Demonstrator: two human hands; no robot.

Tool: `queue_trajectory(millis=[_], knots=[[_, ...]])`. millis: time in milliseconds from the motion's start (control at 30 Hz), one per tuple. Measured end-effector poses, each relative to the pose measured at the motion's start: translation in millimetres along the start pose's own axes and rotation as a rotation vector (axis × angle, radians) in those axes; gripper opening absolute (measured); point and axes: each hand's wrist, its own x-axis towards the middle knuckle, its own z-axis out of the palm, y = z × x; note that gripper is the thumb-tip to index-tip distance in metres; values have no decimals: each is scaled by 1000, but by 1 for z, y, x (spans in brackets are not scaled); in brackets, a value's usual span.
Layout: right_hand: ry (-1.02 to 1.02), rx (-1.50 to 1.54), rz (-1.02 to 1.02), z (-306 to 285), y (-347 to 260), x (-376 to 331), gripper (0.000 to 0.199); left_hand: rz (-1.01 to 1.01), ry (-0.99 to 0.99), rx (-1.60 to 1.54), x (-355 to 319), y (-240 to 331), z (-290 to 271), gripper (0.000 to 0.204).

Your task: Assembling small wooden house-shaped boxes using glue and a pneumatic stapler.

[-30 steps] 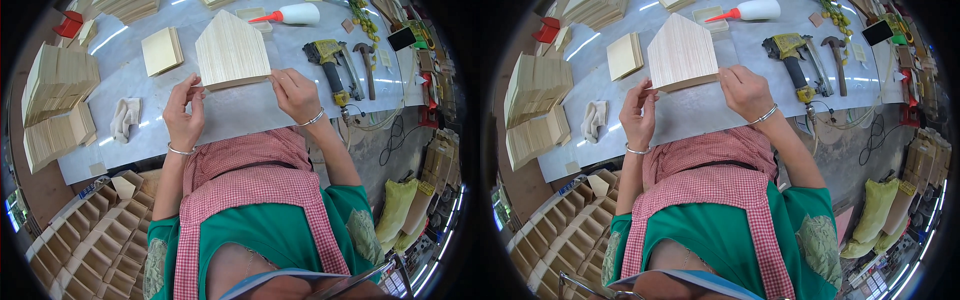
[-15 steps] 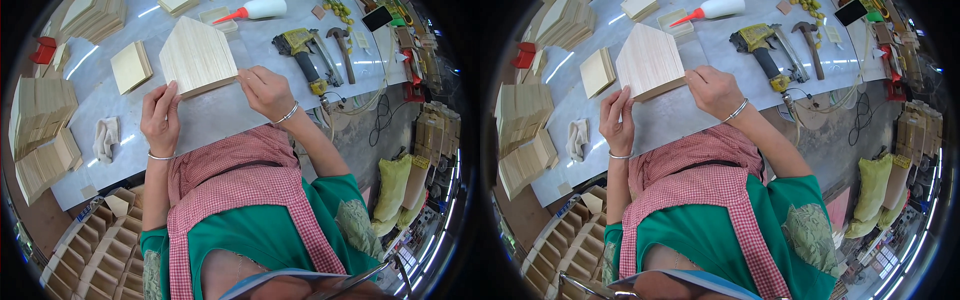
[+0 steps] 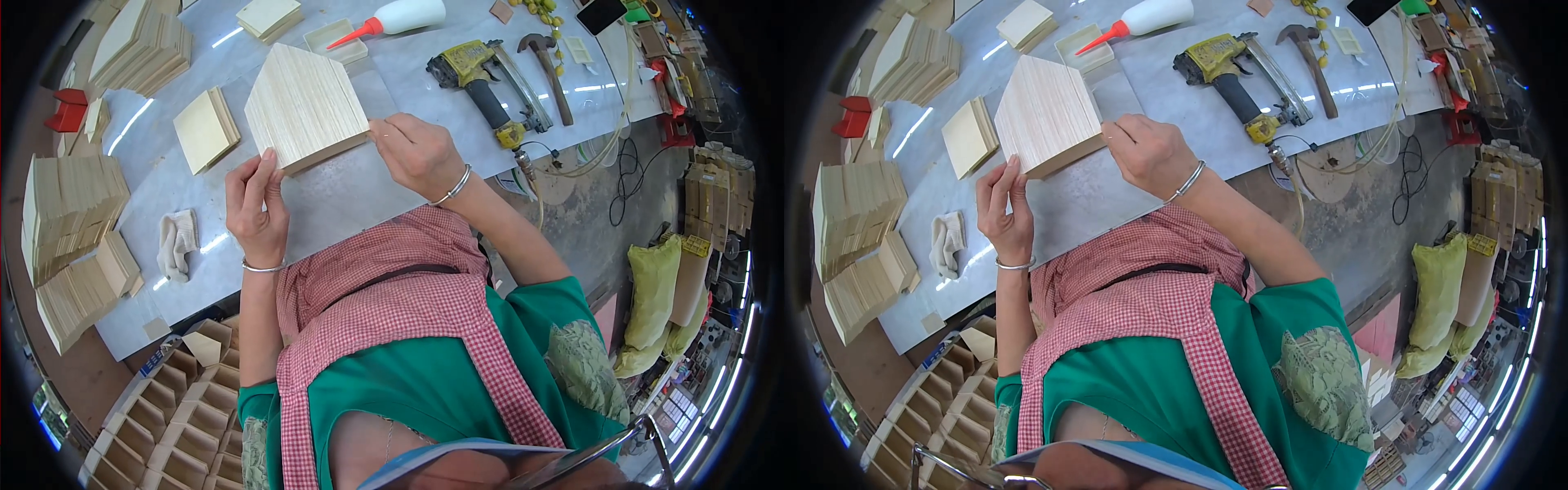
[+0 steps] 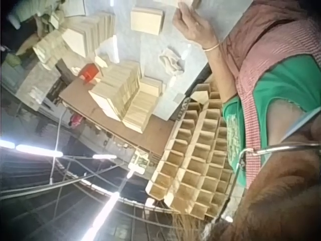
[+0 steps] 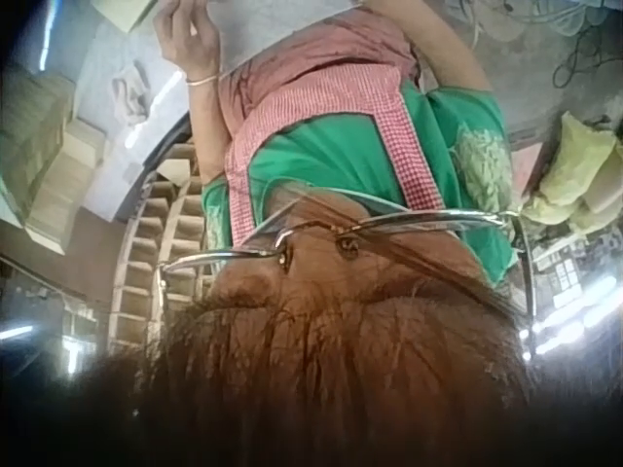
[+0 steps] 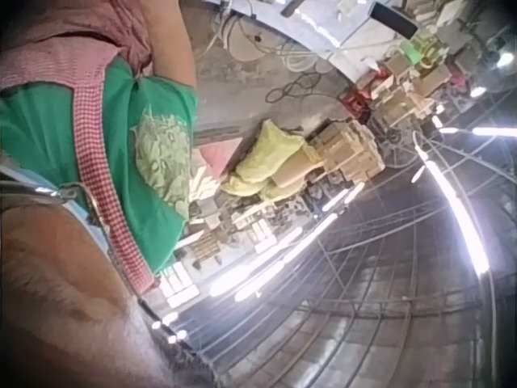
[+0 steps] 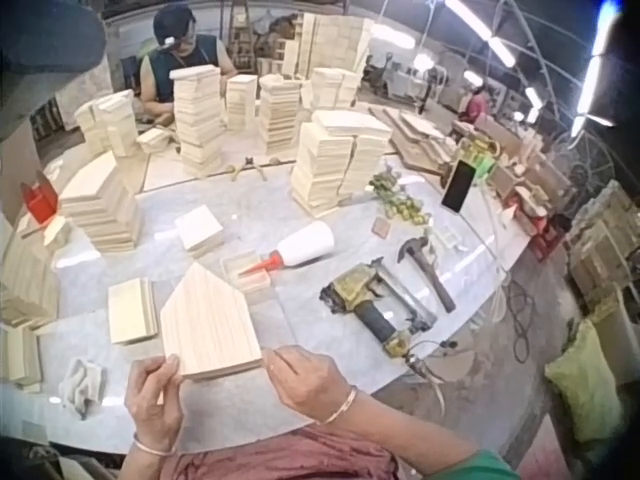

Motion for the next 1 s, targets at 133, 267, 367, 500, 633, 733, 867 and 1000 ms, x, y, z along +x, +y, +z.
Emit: queue_trajectory(millis=[133, 267, 367, 500, 633, 733, 867, 1000], knots=[[-18, -160, 125, -26, 28, -4, 26, 2, 7, 9, -1, -2, 1, 26], [-204, -541, 359, -70, 75, -24, 53, 48, 30, 20, 0, -2, 0, 28], [-516, -547, 785, -68, 92, -44, 69, 43, 45, -8, 0, -1, 1, 27], [-534, -472, 817, -72, 102, -28, 74, 39, 52, -46, 0, -2, 2, 27], [-563, -217, 893, -110, 86, 9, 64, 33, 37, -66, -2, -6, 3, 27], [-565, 243, 1079, -148, 32, 49, 53, 37, 56, -81, -2, -6, 3, 27], [-644, 496, 1159, -154, -31, 87, 37, 27, 53, -92, -2, -7, 2, 27], [-783, 557, 1165, -148, -43, 93, 32, 26, 55, -87, -2, -7, 4, 29]])
